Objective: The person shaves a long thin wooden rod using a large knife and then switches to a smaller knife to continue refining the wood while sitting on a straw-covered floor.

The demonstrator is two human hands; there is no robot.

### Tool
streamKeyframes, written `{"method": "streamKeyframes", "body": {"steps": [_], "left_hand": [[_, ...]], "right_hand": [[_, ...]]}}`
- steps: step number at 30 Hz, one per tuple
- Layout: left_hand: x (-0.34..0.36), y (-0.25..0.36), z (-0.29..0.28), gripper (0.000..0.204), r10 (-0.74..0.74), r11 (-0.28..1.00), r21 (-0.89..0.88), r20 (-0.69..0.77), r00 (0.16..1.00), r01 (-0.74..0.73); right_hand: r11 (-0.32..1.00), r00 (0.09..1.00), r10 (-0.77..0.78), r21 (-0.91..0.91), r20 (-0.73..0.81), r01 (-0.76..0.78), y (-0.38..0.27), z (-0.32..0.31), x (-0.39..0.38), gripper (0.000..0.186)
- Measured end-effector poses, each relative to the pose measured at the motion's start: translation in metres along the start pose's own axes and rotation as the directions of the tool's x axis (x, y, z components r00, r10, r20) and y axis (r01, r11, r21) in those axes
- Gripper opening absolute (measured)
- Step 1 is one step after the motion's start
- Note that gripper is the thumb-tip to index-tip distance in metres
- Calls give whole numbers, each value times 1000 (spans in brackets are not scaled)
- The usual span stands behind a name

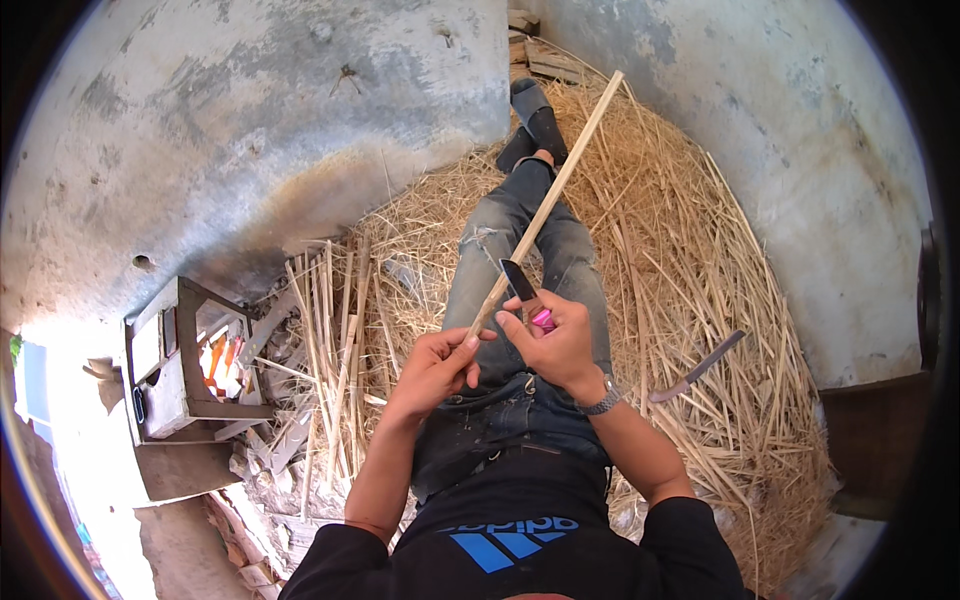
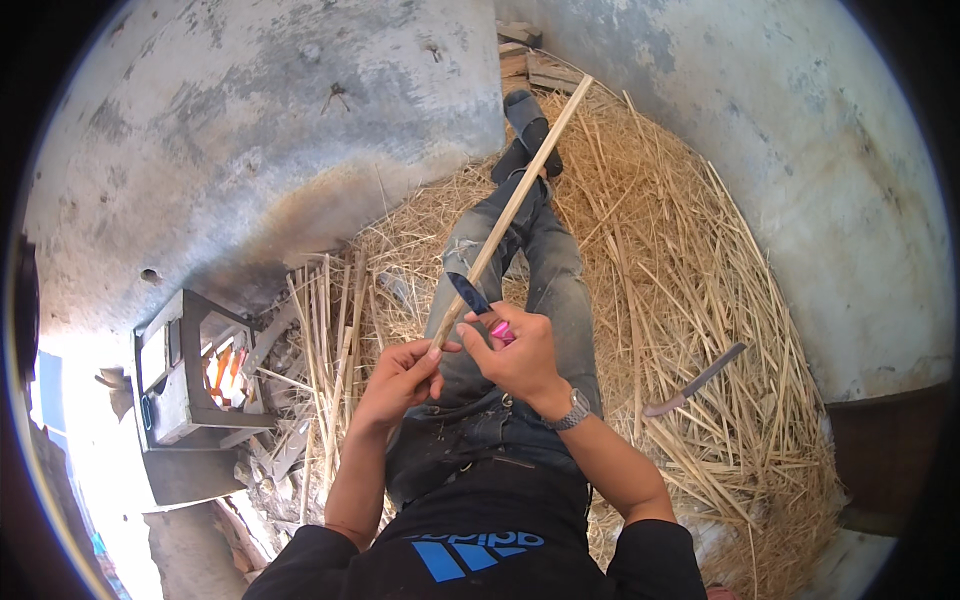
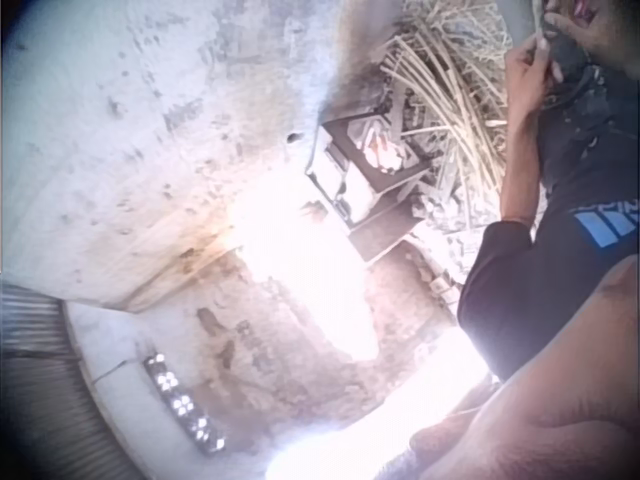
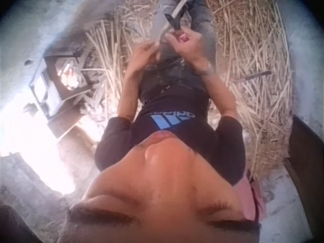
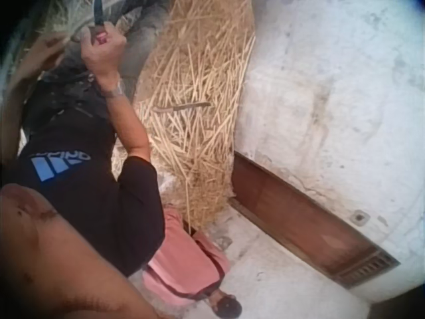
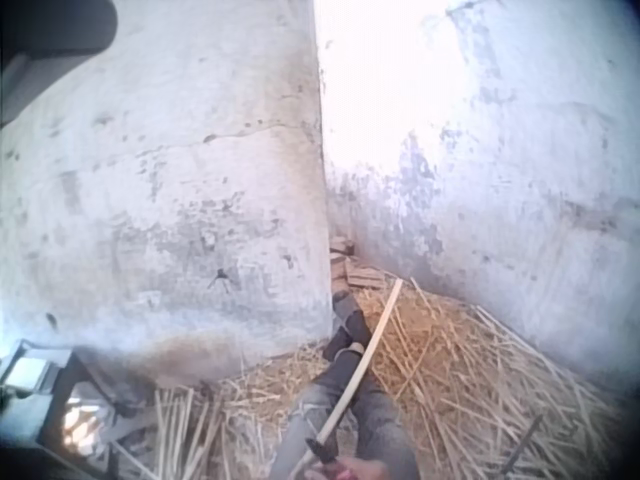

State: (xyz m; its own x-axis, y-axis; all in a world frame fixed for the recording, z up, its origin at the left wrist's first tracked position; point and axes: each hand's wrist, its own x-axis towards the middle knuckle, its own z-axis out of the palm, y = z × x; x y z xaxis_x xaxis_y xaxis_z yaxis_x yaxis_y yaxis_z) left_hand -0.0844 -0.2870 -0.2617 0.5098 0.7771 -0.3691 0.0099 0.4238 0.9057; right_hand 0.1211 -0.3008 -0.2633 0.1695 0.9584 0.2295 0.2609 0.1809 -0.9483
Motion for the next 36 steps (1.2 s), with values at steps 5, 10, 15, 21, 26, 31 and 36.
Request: {"method": "streamKeyframes", "body": {"steps": [5,10,15,21,26,31,36], "left_hand": [[1,-2,4,32,41,997,68,-36,998,-39],[4,-10,9,31,156,974,180,-97,983,-136],[3,-14,18,31,259,929,306,-135,956,-208],[7,-12,16,32,229,950,234,-70,971,-208],[2,6,12,33,61,995,85,-2,998,-61],[-17,11,-13,31,-23,999,-44,-37,999,21],[-16,5,-24,35,-102,926,-351,123,987,140]], "right_hand": [[1000,999,-8,-1,-52,8,1,12,-5,17],[999,992,-22,45,-123,28,6,19,-6,15],[1000,989,0,7,-150,1,9,21,-6,16],[990,966,-138,-38,-219,133,21,28,-5,12],[964,890,-263,-75,-371,253,11,28,5,13],[982,703,5,136,-711,130,49,-47,56,14],[995,916,-58,54,-396,86,-7,-45,39,14]]}}
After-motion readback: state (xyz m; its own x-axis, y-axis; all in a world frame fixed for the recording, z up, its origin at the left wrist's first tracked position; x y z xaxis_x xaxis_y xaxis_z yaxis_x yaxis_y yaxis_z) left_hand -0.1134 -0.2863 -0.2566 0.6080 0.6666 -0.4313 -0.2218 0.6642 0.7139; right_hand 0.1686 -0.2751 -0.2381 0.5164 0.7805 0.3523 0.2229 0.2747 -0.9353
